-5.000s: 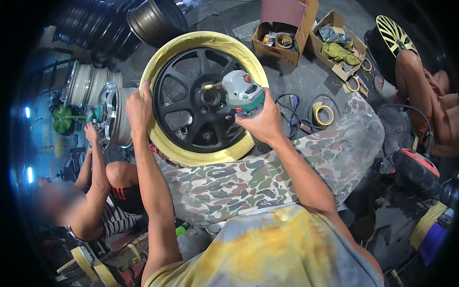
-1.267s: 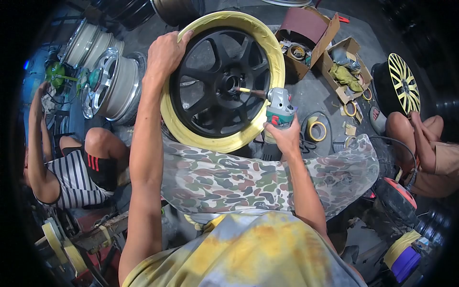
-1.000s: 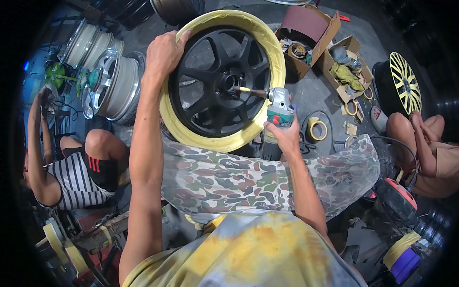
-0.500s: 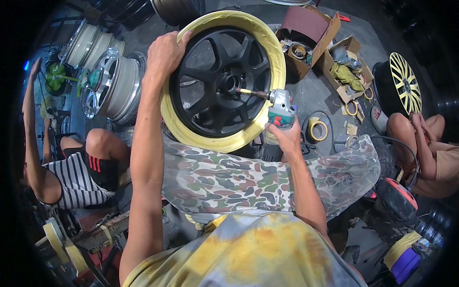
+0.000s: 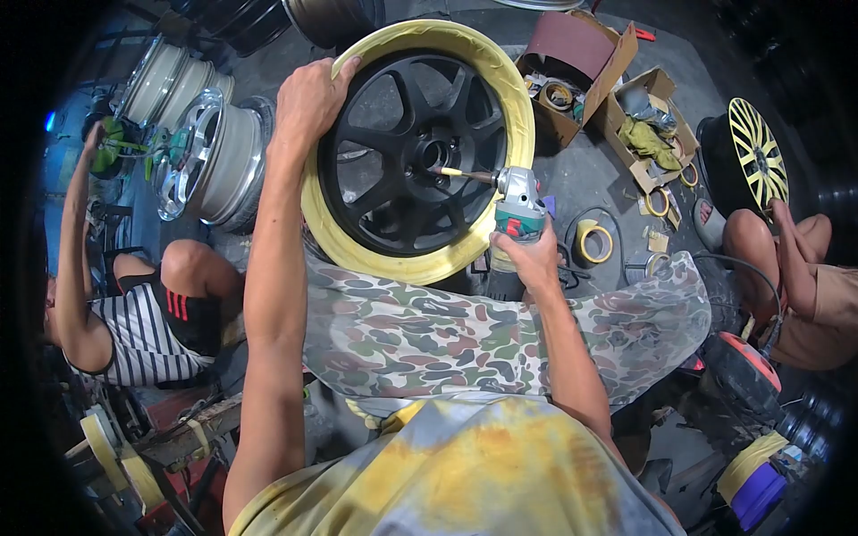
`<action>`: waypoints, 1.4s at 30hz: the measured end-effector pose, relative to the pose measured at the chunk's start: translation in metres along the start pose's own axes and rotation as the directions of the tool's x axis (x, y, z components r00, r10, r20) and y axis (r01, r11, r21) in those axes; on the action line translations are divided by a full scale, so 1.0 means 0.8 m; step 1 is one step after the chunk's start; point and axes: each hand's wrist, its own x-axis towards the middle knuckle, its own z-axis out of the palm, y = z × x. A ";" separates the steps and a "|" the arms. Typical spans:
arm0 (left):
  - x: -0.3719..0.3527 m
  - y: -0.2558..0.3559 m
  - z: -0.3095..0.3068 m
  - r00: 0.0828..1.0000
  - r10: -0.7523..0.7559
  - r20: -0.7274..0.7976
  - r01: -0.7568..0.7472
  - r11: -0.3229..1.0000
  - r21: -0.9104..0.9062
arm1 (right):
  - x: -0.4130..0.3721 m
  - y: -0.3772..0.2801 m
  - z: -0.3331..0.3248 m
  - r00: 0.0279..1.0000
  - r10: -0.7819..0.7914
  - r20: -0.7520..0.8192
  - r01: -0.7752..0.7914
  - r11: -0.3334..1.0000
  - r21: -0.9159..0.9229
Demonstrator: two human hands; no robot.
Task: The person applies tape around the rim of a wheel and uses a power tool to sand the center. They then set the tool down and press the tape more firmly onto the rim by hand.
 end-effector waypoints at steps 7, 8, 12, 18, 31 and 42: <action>-0.002 -0.002 0.001 1.000 -0.007 0.000 0.007 1.000 0.009 | -0.003 -0.012 0.001 1.000 0.021 -0.009 -0.021 0.999 0.029; -0.001 -0.001 0.002 1.000 -0.007 -0.001 0.007 1.000 0.012 | -0.004 -0.014 0.002 1.000 0.017 -0.003 -0.017 1.000 -0.013; -0.001 0.002 0.001 1.000 -0.009 0.005 0.009 1.000 0.013 | -0.003 -0.013 0.003 1.000 -0.019 0.014 0.019 1.000 0.019; -0.004 0.001 0.002 1.000 0.004 -0.019 -0.004 1.000 -0.001 | -0.003 -0.014 0.003 0.999 -0.040 -0.030 0.038 0.996 -0.079; -0.011 0.013 -0.005 0.999 0.024 -0.023 -0.024 1.000 -0.003 | 0.005 -0.065 0.001 0.957 -0.287 -0.039 0.256 0.901 -0.350; -0.001 0.012 0.011 0.996 0.072 -0.055 -0.073 0.997 -0.016 | 0.003 -0.071 -0.003 0.932 -0.361 0.016 0.334 0.844 -0.420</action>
